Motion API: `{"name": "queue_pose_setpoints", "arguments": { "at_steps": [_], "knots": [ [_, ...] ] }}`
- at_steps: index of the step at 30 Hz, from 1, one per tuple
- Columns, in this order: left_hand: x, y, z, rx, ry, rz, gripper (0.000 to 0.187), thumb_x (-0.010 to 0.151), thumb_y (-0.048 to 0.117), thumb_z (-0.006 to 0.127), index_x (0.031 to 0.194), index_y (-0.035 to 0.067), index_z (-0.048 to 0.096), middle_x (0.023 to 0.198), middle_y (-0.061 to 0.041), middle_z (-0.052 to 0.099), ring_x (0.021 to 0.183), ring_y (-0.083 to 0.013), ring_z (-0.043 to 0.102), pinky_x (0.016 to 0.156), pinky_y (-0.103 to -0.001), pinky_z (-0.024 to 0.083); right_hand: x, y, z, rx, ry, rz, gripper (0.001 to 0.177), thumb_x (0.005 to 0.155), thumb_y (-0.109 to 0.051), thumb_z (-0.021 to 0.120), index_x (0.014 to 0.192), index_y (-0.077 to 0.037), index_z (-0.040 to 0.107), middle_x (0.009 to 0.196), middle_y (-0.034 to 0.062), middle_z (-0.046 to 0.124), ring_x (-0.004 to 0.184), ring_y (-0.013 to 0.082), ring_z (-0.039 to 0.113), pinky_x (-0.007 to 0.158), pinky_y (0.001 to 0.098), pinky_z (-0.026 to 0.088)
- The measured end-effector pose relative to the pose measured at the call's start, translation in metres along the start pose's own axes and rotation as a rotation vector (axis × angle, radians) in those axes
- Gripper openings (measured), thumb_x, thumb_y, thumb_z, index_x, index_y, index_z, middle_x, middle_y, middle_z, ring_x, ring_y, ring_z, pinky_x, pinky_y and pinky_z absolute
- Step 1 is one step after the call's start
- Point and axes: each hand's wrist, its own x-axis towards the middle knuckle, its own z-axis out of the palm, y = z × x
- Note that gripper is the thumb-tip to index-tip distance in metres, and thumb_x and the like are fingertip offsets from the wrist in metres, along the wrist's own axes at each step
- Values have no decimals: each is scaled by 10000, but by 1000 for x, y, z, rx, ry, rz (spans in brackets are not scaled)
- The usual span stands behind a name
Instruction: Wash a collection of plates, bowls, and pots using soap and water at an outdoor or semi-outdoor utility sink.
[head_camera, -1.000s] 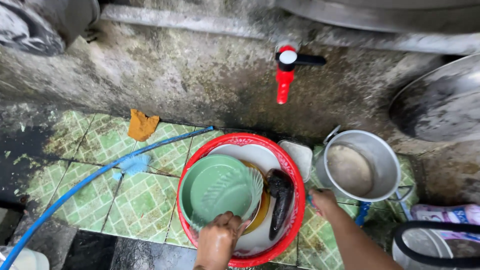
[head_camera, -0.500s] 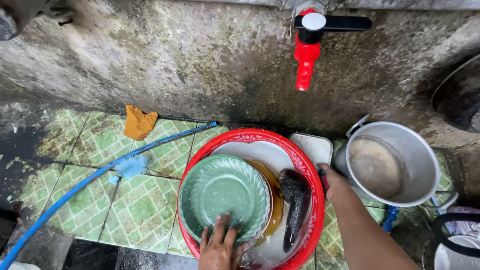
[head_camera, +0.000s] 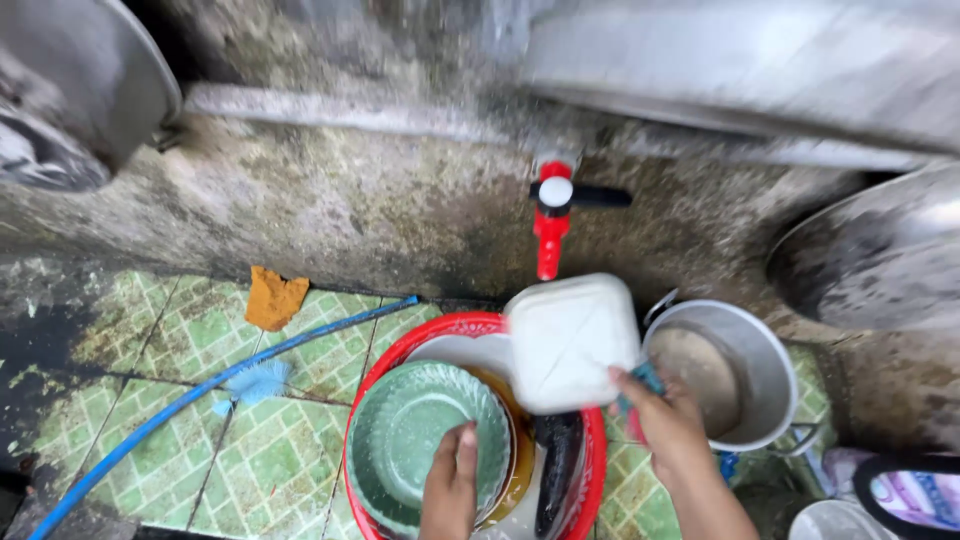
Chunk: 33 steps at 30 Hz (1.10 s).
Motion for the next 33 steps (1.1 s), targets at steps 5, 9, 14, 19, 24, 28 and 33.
{"name": "queue_pose_setpoints", "arguments": {
  "at_steps": [5,9,14,19,24,28,33],
  "knots": [
    [22,82,-16,-1106,-253,-320,545,989,404,488,1422,80,558,1414,-179,644,1241,-361,646,1079,-505,482,-18,-58,3,-81,-459,642,354,780,-340,811,1018,-87,745,738,33,729,601,132,676,442,308,438],
    [8,154,-56,-1543,-201,-399,735,972,583,384,1466,59,528,1387,-166,668,1187,-332,682,1033,-479,513,-9,-71,16,-285,-554,533,428,833,-409,813,1030,-32,761,723,101,624,579,177,639,413,296,447],
    [22,154,-47,-1696,-301,-22,732,966,604,476,1437,43,478,1398,-235,631,1222,-406,661,1018,-555,530,20,-72,32,-700,-393,14,507,868,-432,766,1226,-84,677,1016,132,647,774,291,670,562,398,488],
    [24,173,-44,-1384,-151,-309,584,954,422,556,1421,72,534,1345,-184,695,1183,-322,696,1019,-475,535,-3,-252,40,-822,50,-924,542,889,-349,671,1308,-7,625,1219,255,658,958,463,652,721,529,540],
    [26,218,-34,-1421,-197,-441,495,965,397,572,1319,52,599,1220,-169,731,1089,-320,710,944,-482,575,-1,-291,41,-1197,-417,-479,380,971,-472,635,1098,-117,686,1022,168,718,994,384,681,876,526,528],
    [36,224,-10,-1494,-223,-449,462,972,374,552,1305,59,608,1225,-149,738,1073,-300,718,935,-472,575,9,-194,33,-724,-484,-120,448,932,-472,663,1003,-34,730,843,218,748,830,383,748,778,505,586],
    [39,192,6,-1230,-43,-330,438,972,213,575,1381,59,548,1198,-134,732,1018,-244,694,892,-409,569,38,-54,55,-739,-234,-781,464,927,-361,658,1314,-104,650,930,144,742,765,304,698,664,430,558]
  ]
}}
